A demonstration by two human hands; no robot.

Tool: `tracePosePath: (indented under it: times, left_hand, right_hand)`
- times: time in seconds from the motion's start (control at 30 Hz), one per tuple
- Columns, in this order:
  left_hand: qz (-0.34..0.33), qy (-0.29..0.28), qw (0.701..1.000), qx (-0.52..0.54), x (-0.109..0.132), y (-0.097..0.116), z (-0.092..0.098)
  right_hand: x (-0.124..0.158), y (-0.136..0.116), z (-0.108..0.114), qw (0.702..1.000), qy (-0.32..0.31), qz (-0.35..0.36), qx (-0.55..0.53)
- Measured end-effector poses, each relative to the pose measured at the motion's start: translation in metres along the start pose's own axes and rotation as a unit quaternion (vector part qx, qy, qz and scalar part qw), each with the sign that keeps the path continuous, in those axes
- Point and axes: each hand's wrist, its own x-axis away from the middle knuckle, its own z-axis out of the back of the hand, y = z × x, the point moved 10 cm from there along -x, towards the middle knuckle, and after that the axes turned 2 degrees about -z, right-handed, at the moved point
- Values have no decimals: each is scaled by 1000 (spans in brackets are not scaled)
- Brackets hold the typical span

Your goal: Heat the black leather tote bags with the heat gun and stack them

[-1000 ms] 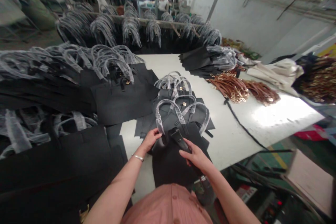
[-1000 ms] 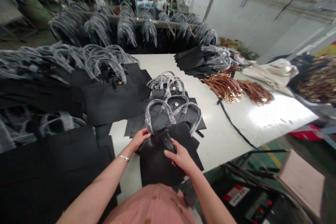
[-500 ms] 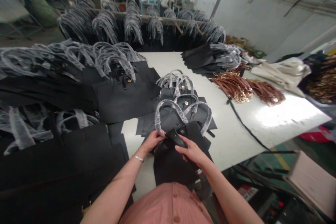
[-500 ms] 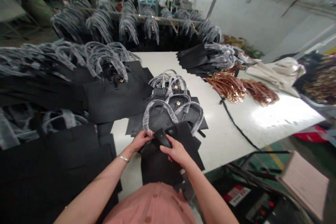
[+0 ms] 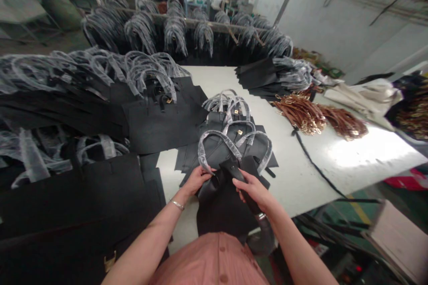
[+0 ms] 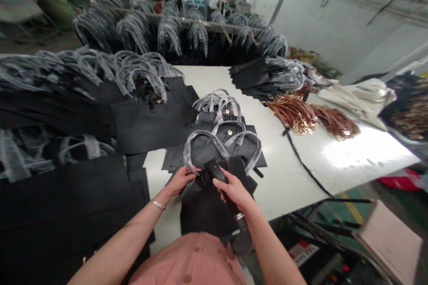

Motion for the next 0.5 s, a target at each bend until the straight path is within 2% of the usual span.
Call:
tracePosePath:
  times: [0.07,0.13,0.23,0.3,0.4,0.5]
  left_hand:
    - [7,-3,1000,6,0,0,-2]
    - [8,-1,1000,0,0,1,-1]
    - [5,13,1000,3,-1,9,8]
    - [4,30,1000,8,1,21,20]
    - [-1,74,997,30,10,58,48]
    - [-22,105,993,50,29,120,79]
  right_hand:
    - [3,5,-8,999,-43,-18,7]
    - [3,9,-11,999,-45,-24,14]
    - [1,7,-3,1000,20,1,13]
    - [3,4,6,998,55,23,15]
    - [14,7,21,996,75,43,7]
    - [28,23,39,994,95,46,-22]
